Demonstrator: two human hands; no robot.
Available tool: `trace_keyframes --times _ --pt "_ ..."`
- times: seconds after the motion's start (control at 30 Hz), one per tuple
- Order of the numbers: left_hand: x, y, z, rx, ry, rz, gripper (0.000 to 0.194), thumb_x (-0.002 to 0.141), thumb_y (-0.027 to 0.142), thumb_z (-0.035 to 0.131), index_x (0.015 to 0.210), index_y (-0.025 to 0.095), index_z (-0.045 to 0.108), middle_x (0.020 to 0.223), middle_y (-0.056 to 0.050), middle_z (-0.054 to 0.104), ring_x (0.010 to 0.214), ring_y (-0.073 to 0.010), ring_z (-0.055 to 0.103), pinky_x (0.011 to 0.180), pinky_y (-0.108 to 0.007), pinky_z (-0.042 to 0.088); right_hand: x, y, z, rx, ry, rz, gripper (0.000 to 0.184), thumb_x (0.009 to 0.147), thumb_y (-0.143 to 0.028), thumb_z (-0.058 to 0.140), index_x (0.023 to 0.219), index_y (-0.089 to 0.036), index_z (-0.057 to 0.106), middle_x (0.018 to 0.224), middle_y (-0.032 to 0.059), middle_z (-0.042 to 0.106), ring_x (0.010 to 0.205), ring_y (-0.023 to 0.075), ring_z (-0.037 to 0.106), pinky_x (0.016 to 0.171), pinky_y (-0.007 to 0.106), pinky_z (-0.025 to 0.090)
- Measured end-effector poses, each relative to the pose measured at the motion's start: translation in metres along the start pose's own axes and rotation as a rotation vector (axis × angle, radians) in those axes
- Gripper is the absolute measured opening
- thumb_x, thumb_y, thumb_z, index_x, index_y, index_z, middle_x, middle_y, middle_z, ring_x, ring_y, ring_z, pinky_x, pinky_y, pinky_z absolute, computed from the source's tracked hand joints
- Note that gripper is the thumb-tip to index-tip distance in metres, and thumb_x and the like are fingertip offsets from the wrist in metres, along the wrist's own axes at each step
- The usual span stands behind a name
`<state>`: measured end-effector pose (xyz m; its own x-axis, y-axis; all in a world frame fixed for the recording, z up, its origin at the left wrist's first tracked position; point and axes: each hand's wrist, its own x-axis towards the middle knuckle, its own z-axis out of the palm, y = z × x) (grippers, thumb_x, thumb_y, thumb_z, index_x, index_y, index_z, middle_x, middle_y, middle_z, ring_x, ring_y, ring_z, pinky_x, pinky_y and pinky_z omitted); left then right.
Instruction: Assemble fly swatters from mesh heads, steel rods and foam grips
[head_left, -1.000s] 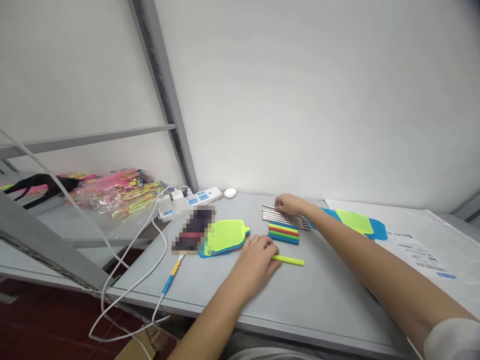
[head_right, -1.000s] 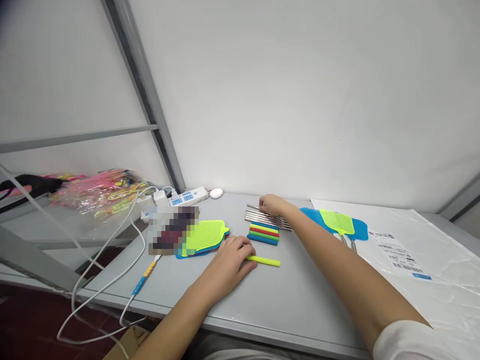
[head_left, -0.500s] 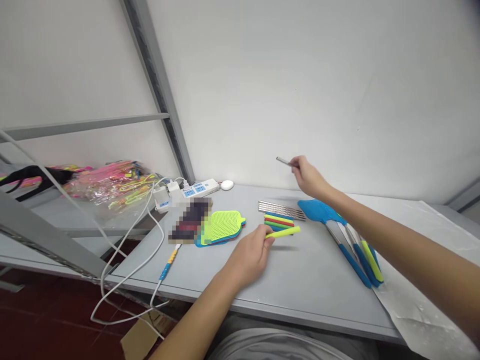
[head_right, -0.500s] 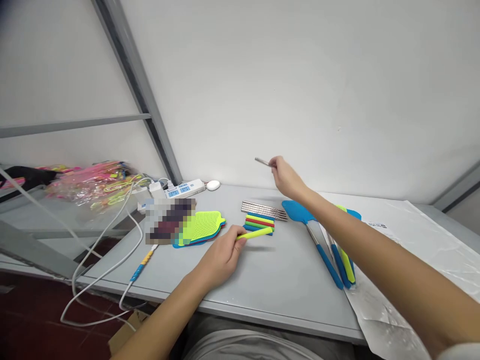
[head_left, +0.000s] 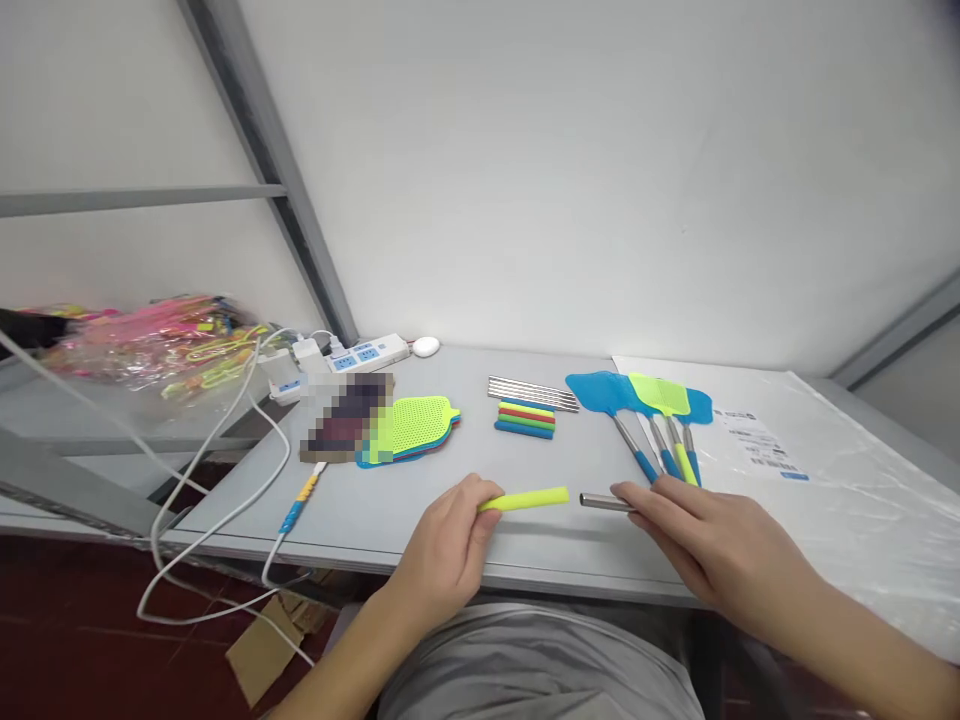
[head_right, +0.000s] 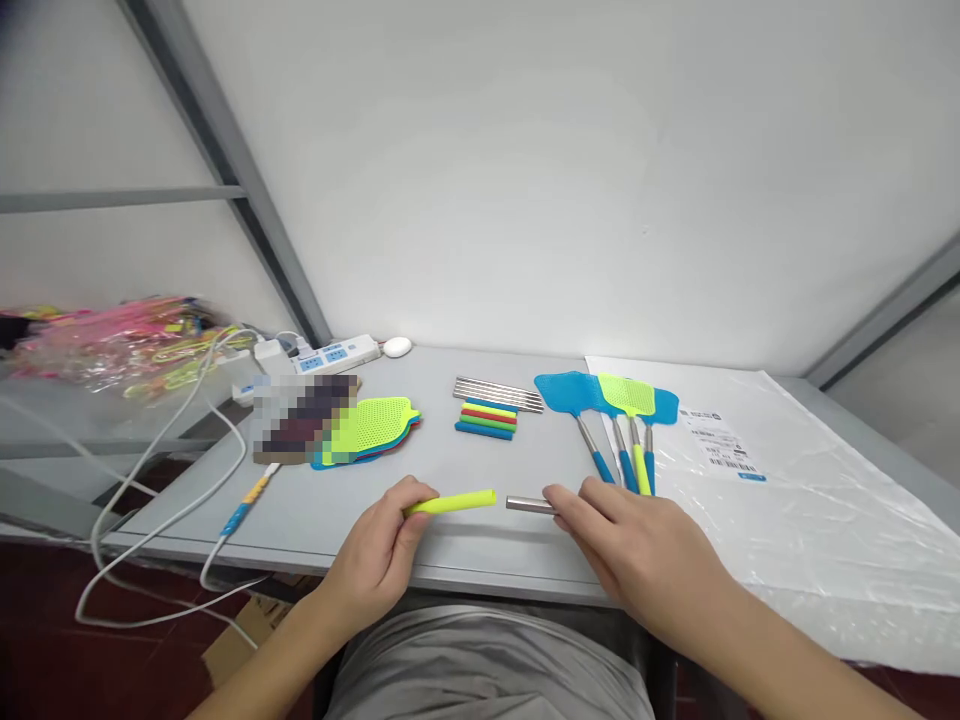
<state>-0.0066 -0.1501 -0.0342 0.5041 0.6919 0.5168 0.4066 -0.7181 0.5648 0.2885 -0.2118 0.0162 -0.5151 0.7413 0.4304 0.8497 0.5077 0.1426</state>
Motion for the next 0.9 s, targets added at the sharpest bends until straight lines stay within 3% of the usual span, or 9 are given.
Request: trace_keyframes --times 0.2,0.37,0.53,0.9 --pt "-0.006 -0.001 0.011 -0.098 0.029 0.022 0.019 0.100 0.014 0.035 0.113 0.022 0.048 0.088 -0.001 0.049 0.077 -0.0148 0.048 0.070 -0.027 0.040 -0.008 -0.035 0.013 0.019 0.137 0.155 0.025 0.100 -0.022 0.046 0.122 -0.020 0.057 0.074 0.0001 0.058 0.056 0.0130 0.050 0.051 0.029 0.027" --pt "-0.006 -0.005 0.012 -0.207 0.061 -0.011 0.019 0.101 0.017 0.035 0.112 0.022 0.050 0.089 -0.001 0.049 0.077 -0.0146 0.048 0.071 -0.028 0.039 -0.017 -0.040 0.026 0.024 0.215 0.232 0.023 0.097 -0.020 0.053 0.118 -0.018 0.062 0.074 0.0009 0.060 0.060 0.0131 0.052 0.055 0.029 0.029" --pt "-0.005 -0.005 0.009 -0.234 0.081 -0.097 0.019 0.102 0.020 0.035 0.110 0.022 0.052 0.087 -0.001 0.050 0.074 -0.0144 0.048 0.069 -0.028 0.039 -0.027 -0.026 0.028 0.042 0.232 0.223 0.024 0.096 -0.020 0.056 0.119 -0.019 0.064 0.074 0.0010 0.061 0.062 0.0131 0.052 0.058 0.028 0.031" --pt "-0.012 -0.004 0.017 -0.217 0.118 -0.014 0.020 0.101 0.018 0.039 0.114 0.023 0.054 0.087 -0.001 0.052 0.077 -0.0141 0.051 0.071 -0.028 0.040 -0.026 -0.036 0.035 0.121 0.214 0.119 0.026 0.096 -0.018 0.057 0.120 -0.018 0.065 0.076 0.0021 0.063 0.065 0.0140 0.053 0.060 0.029 0.031"
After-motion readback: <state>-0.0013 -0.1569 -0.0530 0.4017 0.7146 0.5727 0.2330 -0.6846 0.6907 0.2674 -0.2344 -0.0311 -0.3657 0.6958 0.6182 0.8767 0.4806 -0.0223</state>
